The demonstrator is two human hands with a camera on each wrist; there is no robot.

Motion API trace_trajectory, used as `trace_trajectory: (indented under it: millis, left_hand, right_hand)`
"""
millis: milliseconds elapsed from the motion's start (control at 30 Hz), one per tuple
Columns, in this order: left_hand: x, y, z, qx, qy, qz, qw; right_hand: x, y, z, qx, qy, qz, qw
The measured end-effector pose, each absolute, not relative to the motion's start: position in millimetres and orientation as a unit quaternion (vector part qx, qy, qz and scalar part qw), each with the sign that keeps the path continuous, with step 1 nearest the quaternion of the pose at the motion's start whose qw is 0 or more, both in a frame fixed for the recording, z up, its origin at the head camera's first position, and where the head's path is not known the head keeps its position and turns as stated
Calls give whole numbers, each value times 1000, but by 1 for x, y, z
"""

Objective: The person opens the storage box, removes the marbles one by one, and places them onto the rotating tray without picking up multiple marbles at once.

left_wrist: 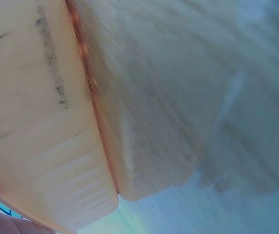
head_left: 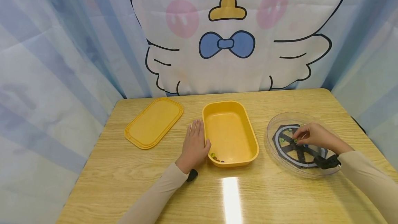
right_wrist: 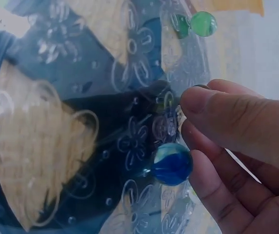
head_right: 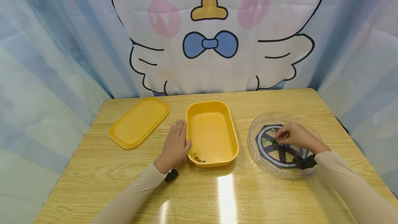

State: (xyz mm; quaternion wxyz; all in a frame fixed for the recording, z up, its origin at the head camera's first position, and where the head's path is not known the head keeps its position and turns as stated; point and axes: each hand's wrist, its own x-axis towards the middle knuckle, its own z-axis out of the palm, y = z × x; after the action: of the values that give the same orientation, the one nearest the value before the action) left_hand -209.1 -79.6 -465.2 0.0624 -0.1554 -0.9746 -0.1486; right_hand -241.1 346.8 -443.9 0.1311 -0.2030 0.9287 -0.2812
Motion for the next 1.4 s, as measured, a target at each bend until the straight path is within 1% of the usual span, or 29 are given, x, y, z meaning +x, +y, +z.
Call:
trace_trajectory:
  millis: [500, 1067, 1400]
  left_hand:
    - [-209, -79, -464, -154, -976, -143, 51]
    - [-209, -79, -464, -155, -977, -139, 52]
    - [-212, -82, -458, -156, -977, -143, 28]
  right_hand:
    - [-241, 345, -446, -222, 930, -265, 127]
    - [-240, 343, -444, -222, 932, -256, 131]
    - [-240, 345, -438, -218, 935, -251, 120]
